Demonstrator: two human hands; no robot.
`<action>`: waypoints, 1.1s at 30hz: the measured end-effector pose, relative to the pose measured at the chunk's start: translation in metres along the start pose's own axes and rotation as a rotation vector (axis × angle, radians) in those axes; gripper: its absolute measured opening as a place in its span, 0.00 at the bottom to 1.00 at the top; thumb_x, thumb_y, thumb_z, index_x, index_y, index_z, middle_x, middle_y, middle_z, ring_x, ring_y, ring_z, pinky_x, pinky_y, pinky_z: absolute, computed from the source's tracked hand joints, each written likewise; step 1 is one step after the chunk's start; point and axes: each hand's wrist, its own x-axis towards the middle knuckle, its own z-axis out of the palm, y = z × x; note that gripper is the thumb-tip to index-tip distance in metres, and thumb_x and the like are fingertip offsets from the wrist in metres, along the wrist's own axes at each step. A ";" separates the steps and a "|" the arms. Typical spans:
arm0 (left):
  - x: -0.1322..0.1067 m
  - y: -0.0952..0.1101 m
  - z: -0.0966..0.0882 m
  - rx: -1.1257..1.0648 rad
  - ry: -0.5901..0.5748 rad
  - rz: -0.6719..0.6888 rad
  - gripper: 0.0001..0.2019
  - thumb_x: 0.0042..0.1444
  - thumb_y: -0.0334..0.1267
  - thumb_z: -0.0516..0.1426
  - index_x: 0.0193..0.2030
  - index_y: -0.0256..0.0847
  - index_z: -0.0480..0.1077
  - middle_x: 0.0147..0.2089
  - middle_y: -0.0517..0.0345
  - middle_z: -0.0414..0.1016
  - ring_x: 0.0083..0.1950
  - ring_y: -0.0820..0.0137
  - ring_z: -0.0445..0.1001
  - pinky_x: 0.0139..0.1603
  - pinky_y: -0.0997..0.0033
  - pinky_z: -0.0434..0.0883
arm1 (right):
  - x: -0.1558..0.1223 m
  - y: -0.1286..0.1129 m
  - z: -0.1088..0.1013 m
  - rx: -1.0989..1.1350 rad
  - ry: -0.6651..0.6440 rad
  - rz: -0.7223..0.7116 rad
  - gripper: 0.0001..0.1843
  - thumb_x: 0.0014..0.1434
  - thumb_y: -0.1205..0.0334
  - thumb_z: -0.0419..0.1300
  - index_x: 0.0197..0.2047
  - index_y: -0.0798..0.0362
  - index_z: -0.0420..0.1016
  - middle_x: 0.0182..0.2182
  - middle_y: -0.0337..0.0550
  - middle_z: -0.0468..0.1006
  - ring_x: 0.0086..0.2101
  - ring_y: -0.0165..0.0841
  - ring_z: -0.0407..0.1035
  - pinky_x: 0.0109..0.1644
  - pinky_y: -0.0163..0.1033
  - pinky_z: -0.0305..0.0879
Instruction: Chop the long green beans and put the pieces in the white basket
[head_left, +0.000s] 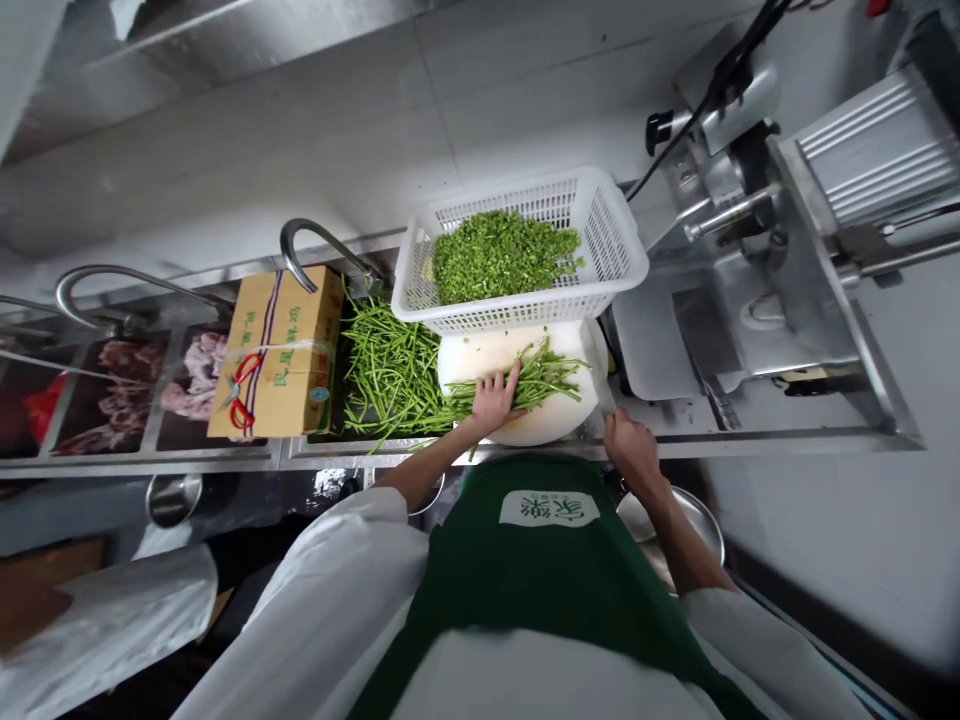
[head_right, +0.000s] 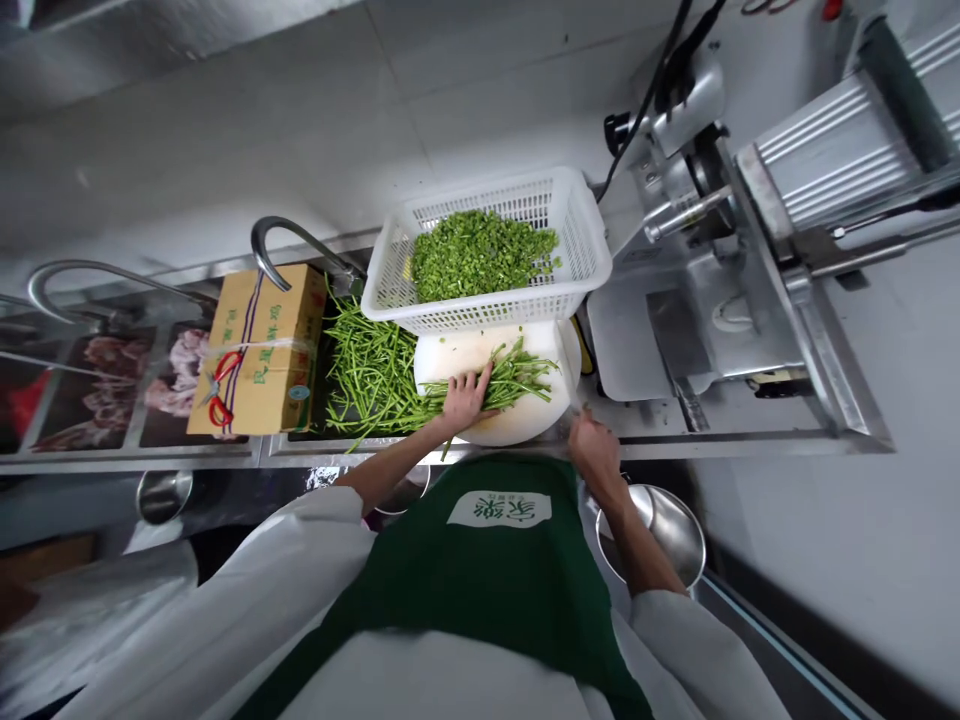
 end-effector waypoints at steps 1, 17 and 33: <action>0.003 0.000 -0.001 -0.004 -0.003 0.016 0.53 0.59 0.64 0.57 0.80 0.40 0.35 0.60 0.37 0.67 0.58 0.47 0.66 0.63 0.46 0.60 | 0.001 0.000 0.000 0.000 0.013 0.014 0.22 0.73 0.59 0.42 0.56 0.63 0.70 0.39 0.62 0.81 0.40 0.46 0.78 0.44 0.43 0.66; 0.039 -0.008 -0.010 -0.257 0.098 0.004 0.36 0.68 0.58 0.51 0.74 0.37 0.55 0.61 0.41 0.69 0.59 0.53 0.69 0.62 0.56 0.63 | 0.006 -0.002 0.005 -0.014 0.005 -0.081 0.19 0.73 0.59 0.43 0.55 0.60 0.70 0.37 0.57 0.82 0.38 0.44 0.78 0.41 0.40 0.62; 0.120 -0.004 -0.041 -0.194 -0.020 0.381 0.18 0.67 0.30 0.47 0.53 0.37 0.76 0.58 0.47 0.72 0.63 0.59 0.67 0.66 0.63 0.65 | 0.010 0.001 0.010 0.047 0.000 -0.055 0.18 0.73 0.59 0.44 0.52 0.59 0.71 0.37 0.55 0.82 0.39 0.41 0.77 0.41 0.39 0.61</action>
